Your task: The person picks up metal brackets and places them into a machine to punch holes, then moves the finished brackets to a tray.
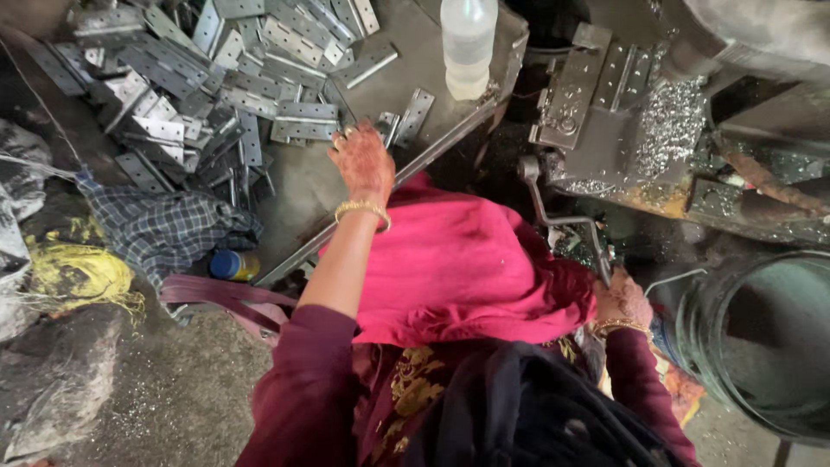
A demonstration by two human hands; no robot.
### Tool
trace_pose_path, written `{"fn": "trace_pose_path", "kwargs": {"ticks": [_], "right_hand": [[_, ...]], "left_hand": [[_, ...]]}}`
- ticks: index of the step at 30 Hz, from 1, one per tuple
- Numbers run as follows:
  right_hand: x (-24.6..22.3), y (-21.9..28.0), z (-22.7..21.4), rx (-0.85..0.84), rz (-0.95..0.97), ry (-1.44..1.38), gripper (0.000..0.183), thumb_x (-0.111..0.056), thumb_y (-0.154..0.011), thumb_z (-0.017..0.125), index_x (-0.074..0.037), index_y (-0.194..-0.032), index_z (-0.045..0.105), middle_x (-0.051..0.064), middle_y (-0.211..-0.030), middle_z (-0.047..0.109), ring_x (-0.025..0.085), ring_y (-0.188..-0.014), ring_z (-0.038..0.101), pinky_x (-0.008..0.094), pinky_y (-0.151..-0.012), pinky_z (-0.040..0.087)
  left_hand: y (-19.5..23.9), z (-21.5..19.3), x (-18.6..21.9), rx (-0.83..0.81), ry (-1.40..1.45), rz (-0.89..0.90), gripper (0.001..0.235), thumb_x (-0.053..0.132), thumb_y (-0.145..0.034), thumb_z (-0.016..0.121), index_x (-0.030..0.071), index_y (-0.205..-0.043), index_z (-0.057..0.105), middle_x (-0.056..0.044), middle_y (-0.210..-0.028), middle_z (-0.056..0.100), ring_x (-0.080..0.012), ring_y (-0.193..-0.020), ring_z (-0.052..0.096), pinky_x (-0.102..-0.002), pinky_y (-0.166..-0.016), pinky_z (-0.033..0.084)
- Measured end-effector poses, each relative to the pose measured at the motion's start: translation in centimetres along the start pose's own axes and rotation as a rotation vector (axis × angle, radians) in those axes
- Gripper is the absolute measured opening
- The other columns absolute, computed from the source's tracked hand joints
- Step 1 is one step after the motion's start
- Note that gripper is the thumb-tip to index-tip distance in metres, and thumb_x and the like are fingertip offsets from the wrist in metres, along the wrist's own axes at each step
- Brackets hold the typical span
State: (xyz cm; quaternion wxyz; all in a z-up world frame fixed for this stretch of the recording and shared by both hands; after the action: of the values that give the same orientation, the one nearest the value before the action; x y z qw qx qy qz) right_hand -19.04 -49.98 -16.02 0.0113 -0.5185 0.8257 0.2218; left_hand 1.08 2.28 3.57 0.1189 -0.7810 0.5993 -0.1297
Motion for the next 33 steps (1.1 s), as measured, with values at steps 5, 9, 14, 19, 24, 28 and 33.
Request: {"fn": "trace_pose_path", "kwargs": {"ticks": [5, 9, 14, 19, 24, 28, 33], "right_hand": [[-0.7, -1.5, 1.3, -0.001, -0.051, -0.069, 0.049, -0.049, -0.092, 0.066, -0.005, -0.113, 0.068, 0.027, -0.109, 0.071, 0.046, -0.103, 0.069, 0.053, -0.088, 0.055], [-0.9, -1.4, 0.7, -0.005, -0.084, -0.023, 0.056, -0.051, -0.091, 0.068, -0.002, -0.117, 0.063, 0.029, -0.106, 0.072, 0.047, -0.103, 0.068, 0.054, -0.085, 0.054], [-1.2, 0.8, -0.6, 0.028, -0.015, -0.044, 0.051, -0.048, -0.092, 0.065, -0.007, -0.122, 0.064, 0.027, -0.108, 0.072, 0.046, -0.104, 0.069, 0.055, -0.085, 0.054], [-2.4, 0.7, -2.0, 0.043, -0.082, -0.057, 0.046, -0.044, -0.093, 0.063, -0.010, -0.124, 0.065, 0.025, -0.109, 0.072, 0.045, -0.103, 0.070, 0.054, -0.085, 0.055], [-0.1, -0.4, 1.6, 0.041, -0.023, -0.165, 0.039, -0.039, -0.091, 0.064, -0.015, -0.120, 0.068, 0.022, -0.112, 0.072, 0.044, -0.107, 0.069, 0.054, -0.087, 0.055], [-0.2, -1.9, 2.4, 0.080, -0.160, -0.144, 0.042, -0.042, -0.093, 0.066, -0.011, -0.121, 0.063, 0.023, -0.109, 0.072, 0.045, -0.104, 0.068, 0.056, -0.085, 0.054], [-1.5, 1.3, -1.8, 0.060, -0.148, 0.001, 0.055, -0.039, -0.092, 0.062, -0.013, -0.139, 0.052, 0.023, -0.108, 0.072, 0.045, -0.097, 0.070, 0.057, -0.079, 0.055]], "left_hand": [[-1.3, 1.5, -2.1, -0.190, 0.169, -0.207, 0.033, 0.011, -0.081, 0.068, 0.005, -0.113, 0.065, -0.021, -0.120, 0.061, -0.0411, -0.114, 0.059, -0.048, -0.093, 0.052], [0.2, 0.4, -1.9, 0.015, 0.214, -0.065, 0.042, 0.009, -0.075, 0.071, 0.008, -0.116, 0.067, -0.018, -0.113, 0.064, -0.0413, -0.108, 0.062, -0.047, -0.090, 0.053], [0.6, 4.6, -2.4, 0.074, 0.030, 0.049, 0.015, 0.013, -0.100, 0.073, 0.015, -0.114, 0.069, -0.012, -0.119, 0.066, -0.0353, -0.118, 0.062, -0.046, -0.092, 0.054], [0.0, 0.2, -3.3, 0.126, 0.161, 0.010, 0.031, 0.019, -0.078, 0.077, 0.008, -0.106, 0.071, -0.013, -0.111, 0.070, -0.0357, -0.108, 0.064, -0.053, -0.087, 0.052], [1.3, -7.5, 3.3, 0.058, 0.719, 0.044, 0.036, 0.007, -0.078, 0.070, 0.004, -0.114, 0.069, -0.018, -0.101, 0.073, -0.0398, -0.097, 0.068, -0.050, -0.088, 0.054], [5.6, -10.7, 19.2, 0.021, 0.736, 0.530, 0.025, 0.003, -0.099, 0.056, 0.008, -0.119, 0.069, -0.017, -0.116, 0.073, -0.0371, -0.103, 0.070, -0.049, -0.090, 0.055], [12.4, -6.6, 32.7, -0.106, 0.433, 0.771, 0.039, 0.017, -0.093, 0.051, 0.002, -0.126, 0.064, -0.017, -0.139, 0.059, -0.0336, -0.129, 0.056, -0.050, -0.106, 0.045]]}}
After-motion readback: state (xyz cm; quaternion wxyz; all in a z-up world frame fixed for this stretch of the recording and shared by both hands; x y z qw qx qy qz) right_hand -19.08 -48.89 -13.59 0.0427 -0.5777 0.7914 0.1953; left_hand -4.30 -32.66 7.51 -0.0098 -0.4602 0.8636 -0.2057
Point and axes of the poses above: each hand's wrist, its own y-axis away from the middle knuckle, its own z-axis out of the palm, x = y × z, the point moved 9 cm from there along -y, towards the middle knuckle
